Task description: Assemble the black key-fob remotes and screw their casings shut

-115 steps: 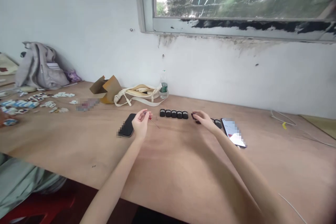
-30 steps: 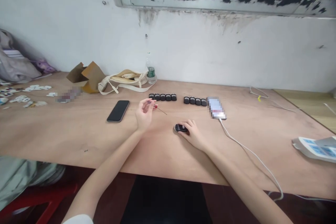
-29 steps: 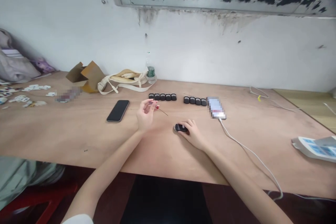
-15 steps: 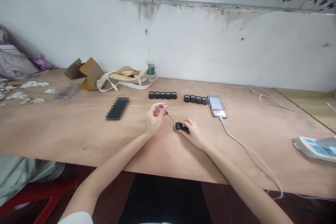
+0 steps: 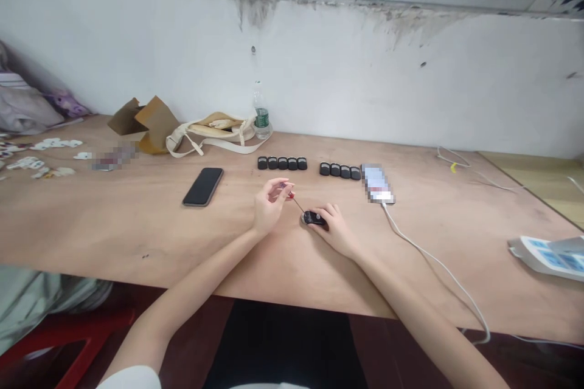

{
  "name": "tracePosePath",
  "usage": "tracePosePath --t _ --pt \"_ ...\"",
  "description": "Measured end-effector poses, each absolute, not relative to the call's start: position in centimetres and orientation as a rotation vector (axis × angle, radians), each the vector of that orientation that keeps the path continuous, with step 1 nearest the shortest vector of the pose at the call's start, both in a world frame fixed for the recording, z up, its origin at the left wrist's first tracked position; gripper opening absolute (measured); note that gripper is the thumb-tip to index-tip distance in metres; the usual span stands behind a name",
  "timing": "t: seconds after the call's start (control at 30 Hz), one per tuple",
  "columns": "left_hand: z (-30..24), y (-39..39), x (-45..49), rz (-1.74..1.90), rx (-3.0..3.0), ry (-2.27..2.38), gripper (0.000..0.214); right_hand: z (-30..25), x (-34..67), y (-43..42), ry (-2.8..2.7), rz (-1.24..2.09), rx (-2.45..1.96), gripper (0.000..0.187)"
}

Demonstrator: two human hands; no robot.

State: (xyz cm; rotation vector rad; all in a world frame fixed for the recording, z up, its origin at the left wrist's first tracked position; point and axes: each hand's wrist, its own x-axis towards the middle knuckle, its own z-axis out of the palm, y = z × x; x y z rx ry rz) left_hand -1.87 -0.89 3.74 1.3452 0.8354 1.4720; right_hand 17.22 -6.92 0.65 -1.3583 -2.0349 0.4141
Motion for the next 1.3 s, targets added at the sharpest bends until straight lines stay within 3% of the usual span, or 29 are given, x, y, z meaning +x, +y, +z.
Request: tracePosePath --t 1.3 --pt "3.55 -1.15 -1.62 1.455 1.38 0.827 0.029 0.88 17.19 -6.97 -2.061 0.373 -1.389 0.028"
